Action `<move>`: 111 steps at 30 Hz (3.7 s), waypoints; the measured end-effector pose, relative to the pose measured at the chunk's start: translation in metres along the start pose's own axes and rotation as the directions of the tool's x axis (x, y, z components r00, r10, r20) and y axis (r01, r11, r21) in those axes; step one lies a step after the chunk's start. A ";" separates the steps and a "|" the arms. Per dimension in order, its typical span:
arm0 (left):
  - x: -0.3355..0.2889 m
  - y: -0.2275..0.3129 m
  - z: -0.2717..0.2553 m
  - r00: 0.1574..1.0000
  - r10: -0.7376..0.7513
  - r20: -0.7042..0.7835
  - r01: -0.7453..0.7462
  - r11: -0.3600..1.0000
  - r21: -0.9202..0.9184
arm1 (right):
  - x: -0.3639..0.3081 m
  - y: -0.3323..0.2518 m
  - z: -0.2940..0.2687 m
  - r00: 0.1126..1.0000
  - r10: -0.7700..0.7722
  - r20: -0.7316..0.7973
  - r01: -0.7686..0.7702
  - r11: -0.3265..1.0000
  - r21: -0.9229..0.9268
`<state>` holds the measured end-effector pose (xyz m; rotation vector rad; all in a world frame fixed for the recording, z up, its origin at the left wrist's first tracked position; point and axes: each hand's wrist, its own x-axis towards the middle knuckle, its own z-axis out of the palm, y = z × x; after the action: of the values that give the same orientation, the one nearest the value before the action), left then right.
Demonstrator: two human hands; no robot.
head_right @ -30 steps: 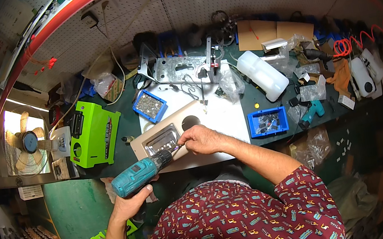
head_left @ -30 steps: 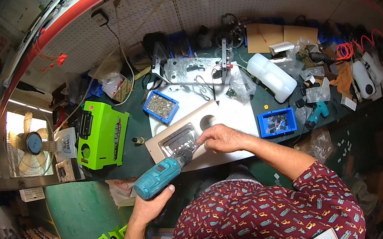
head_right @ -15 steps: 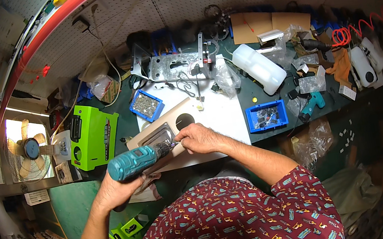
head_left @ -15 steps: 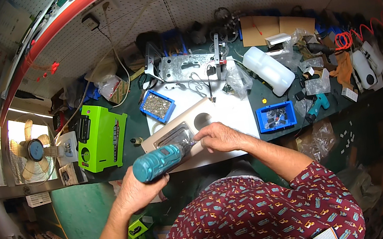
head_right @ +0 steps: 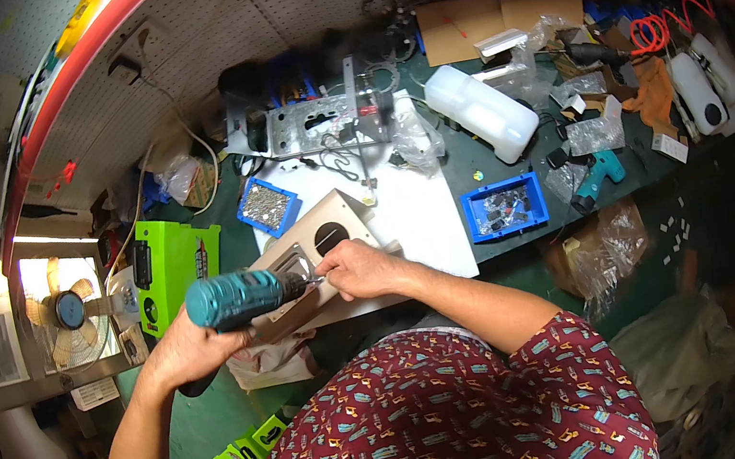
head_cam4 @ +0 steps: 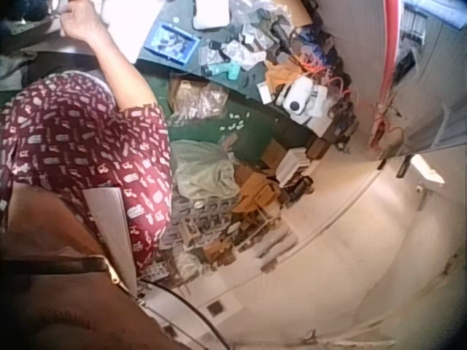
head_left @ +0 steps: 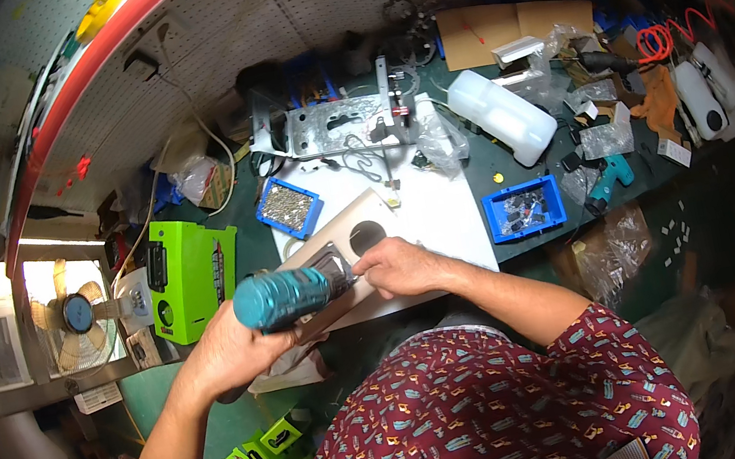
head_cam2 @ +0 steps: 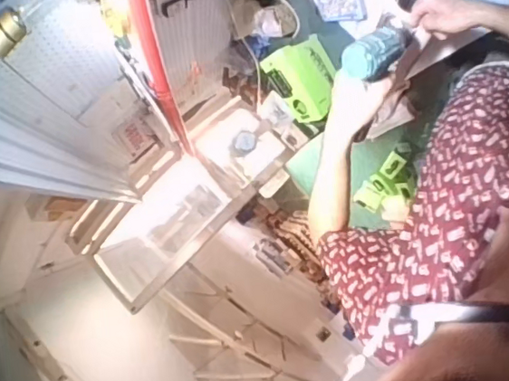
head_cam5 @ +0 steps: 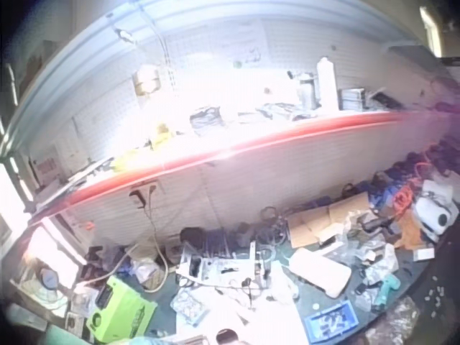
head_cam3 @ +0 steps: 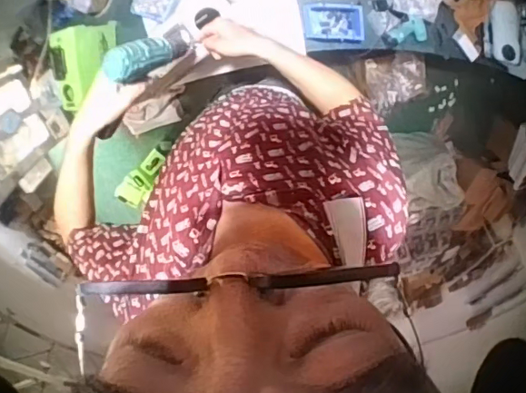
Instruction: The person uses a cordless drill to fasten screws into a beige plastic housing on a workbench. They briefly retrieve a wrapped unit from a nearby stack, unwrap it, and return to drilling the housing.
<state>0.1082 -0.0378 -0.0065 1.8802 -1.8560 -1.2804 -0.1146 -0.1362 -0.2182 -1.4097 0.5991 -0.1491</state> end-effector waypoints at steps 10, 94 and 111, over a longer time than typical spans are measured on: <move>0.011 0.032 0.006 0.978 -0.210 -0.019 0.205 0.923 0.325 | -0.034 0.002 -0.007 0.986 -0.139 -0.096 0.137 0.990 -0.027; -0.018 0.029 0.027 0.893 -0.445 -0.065 0.450 0.888 0.095 | 0.094 0.082 -0.026 0.656 -0.165 0.737 -0.628 0.423 0.654; -0.018 0.029 0.027 0.896 -0.439 -0.063 0.444 0.888 0.120 | 0.091 0.096 -0.041 0.728 -0.056 0.684 -0.540 0.568 0.621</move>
<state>0.0725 -0.0159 0.0044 2.4854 -1.5788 -1.2577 -0.0807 -0.1951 -0.3393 -0.3794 0.0875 0.2972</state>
